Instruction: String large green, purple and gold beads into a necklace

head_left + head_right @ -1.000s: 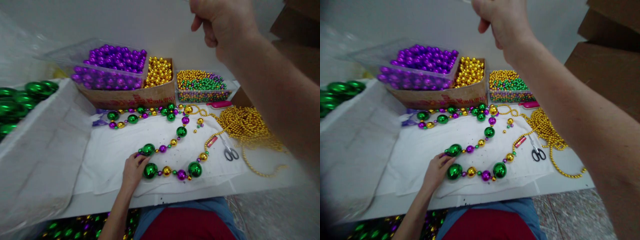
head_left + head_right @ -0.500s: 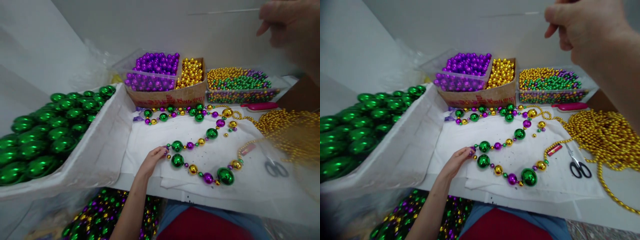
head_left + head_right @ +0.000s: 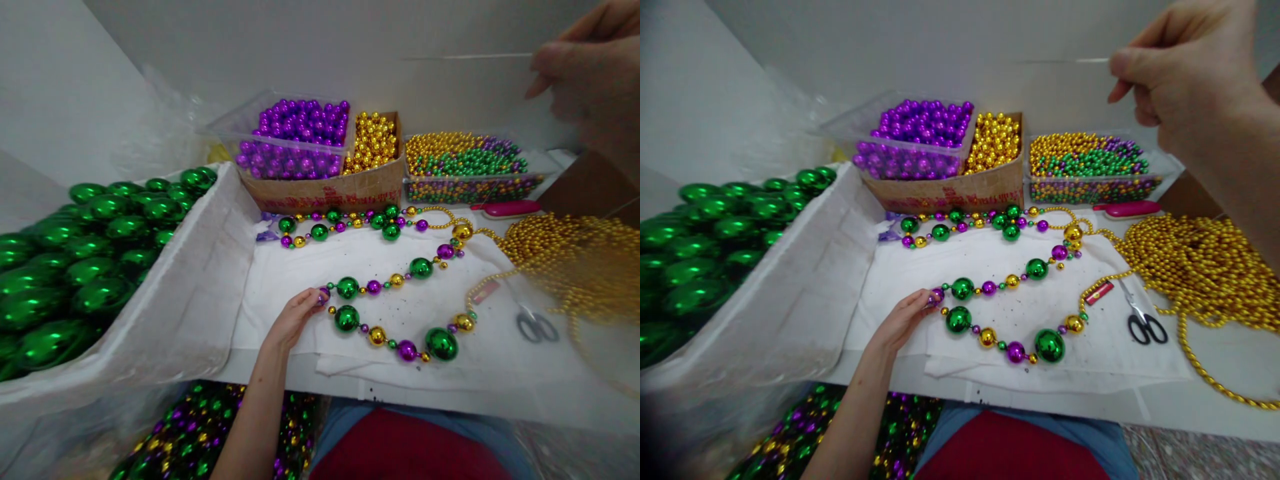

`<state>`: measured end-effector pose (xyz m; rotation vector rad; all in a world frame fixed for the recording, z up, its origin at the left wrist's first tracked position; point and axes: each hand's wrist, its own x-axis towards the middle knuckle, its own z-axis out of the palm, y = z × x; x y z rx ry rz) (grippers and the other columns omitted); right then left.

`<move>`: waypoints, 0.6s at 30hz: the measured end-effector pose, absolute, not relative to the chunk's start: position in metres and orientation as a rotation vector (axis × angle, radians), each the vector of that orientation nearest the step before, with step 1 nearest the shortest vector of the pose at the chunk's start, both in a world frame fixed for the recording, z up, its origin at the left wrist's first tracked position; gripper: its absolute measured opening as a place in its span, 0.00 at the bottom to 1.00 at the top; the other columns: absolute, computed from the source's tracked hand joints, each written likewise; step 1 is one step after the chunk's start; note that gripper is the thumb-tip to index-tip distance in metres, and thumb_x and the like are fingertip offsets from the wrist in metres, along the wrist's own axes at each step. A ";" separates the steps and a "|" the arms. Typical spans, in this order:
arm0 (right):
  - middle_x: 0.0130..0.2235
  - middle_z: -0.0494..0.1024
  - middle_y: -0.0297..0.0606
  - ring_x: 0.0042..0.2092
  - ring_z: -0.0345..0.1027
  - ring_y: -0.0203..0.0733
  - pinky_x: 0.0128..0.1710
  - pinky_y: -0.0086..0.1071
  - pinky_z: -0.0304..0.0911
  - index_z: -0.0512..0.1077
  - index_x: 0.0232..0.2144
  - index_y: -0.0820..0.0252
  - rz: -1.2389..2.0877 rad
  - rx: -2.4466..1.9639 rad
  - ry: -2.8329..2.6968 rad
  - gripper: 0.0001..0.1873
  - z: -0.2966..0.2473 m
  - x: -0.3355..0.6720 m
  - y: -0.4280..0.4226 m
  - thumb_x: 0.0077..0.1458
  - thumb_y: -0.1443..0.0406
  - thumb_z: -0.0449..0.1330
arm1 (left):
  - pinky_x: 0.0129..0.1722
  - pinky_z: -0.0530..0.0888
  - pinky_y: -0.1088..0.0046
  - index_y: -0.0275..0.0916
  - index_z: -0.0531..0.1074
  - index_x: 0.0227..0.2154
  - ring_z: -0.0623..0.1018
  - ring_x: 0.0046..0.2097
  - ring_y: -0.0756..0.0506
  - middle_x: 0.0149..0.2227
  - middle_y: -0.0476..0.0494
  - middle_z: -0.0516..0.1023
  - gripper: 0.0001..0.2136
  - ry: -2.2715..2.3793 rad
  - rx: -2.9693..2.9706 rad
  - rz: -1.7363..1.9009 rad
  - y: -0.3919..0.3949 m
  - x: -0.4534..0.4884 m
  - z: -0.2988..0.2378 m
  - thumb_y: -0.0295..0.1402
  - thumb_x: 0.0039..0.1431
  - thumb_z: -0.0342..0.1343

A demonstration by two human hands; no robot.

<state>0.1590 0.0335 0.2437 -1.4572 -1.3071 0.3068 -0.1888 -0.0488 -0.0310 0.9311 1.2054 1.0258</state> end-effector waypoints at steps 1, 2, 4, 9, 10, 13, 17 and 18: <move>0.13 0.60 0.22 0.14 0.47 0.16 0.15 0.26 0.34 0.70 0.19 0.64 0.286 -1.470 -1.318 0.12 0.242 0.162 0.035 0.53 0.66 0.60 | 0.46 0.68 0.70 0.37 0.77 0.33 0.72 0.44 0.45 0.40 0.42 0.77 0.12 1.206 0.927 1.027 -0.049 -0.190 -0.032 0.41 0.53 0.61; 0.14 0.61 0.22 0.14 0.45 0.17 0.14 0.25 0.37 0.69 0.20 0.63 0.269 -1.498 -1.321 0.12 0.240 0.164 0.035 0.54 0.67 0.60 | 0.46 0.68 0.70 0.37 0.77 0.33 0.72 0.44 0.45 0.39 0.43 0.77 0.12 1.205 0.927 1.028 -0.048 -0.191 -0.033 0.41 0.53 0.61; 0.16 0.61 0.23 0.14 0.45 0.19 0.12 0.23 0.40 0.68 0.20 0.61 0.260 -1.568 -1.314 0.13 0.239 0.165 0.033 0.57 0.68 0.59 | 0.46 0.68 0.70 0.37 0.77 0.32 0.72 0.44 0.45 0.39 0.43 0.77 0.11 1.199 0.934 1.027 -0.049 -0.192 -0.034 0.40 0.54 0.61; 0.20 0.59 0.27 0.17 0.46 0.20 0.13 0.24 0.38 0.66 0.21 0.60 0.211 -1.561 -1.396 0.13 0.238 0.165 0.014 0.59 0.67 0.56 | 0.46 0.68 0.70 0.37 0.77 0.33 0.72 0.44 0.46 0.39 0.44 0.77 0.10 1.189 0.926 1.024 -0.050 -0.192 -0.033 0.40 0.54 0.61; 0.21 0.59 0.28 0.18 0.46 0.20 0.14 0.23 0.39 0.65 0.22 0.60 0.197 -1.547 -1.417 0.14 0.237 0.165 0.011 0.59 0.67 0.56 | 0.46 0.68 0.70 0.37 0.77 0.33 0.72 0.44 0.45 0.39 0.43 0.77 0.10 1.187 0.922 1.026 -0.050 -0.192 -0.033 0.40 0.54 0.61; 0.21 0.59 0.29 0.18 0.45 0.20 0.14 0.24 0.38 0.65 0.21 0.61 0.182 -1.548 -1.409 0.14 0.233 0.165 0.004 0.60 0.67 0.56 | 0.46 0.69 0.70 0.36 0.77 0.32 0.72 0.44 0.45 0.39 0.43 0.77 0.11 1.184 0.915 1.034 -0.051 -0.192 -0.033 0.40 0.53 0.61; 0.22 0.61 0.29 0.18 0.46 0.19 0.14 0.24 0.39 0.68 0.23 0.61 0.280 -1.446 -1.394 0.12 0.225 0.179 0.012 0.58 0.67 0.58 | 0.45 0.69 0.70 0.37 0.78 0.33 0.72 0.44 0.45 0.39 0.43 0.77 0.11 1.172 0.907 1.043 -0.054 -0.192 -0.035 0.41 0.53 0.61; 0.21 0.61 0.29 0.17 0.47 0.19 0.14 0.25 0.38 0.68 0.22 0.61 0.335 -1.409 -1.374 0.12 0.223 0.185 0.017 0.57 0.66 0.59 | 0.45 0.69 0.70 0.37 0.78 0.33 0.73 0.44 0.45 0.39 0.43 0.78 0.11 1.169 0.905 1.045 -0.055 -0.193 -0.035 0.41 0.53 0.61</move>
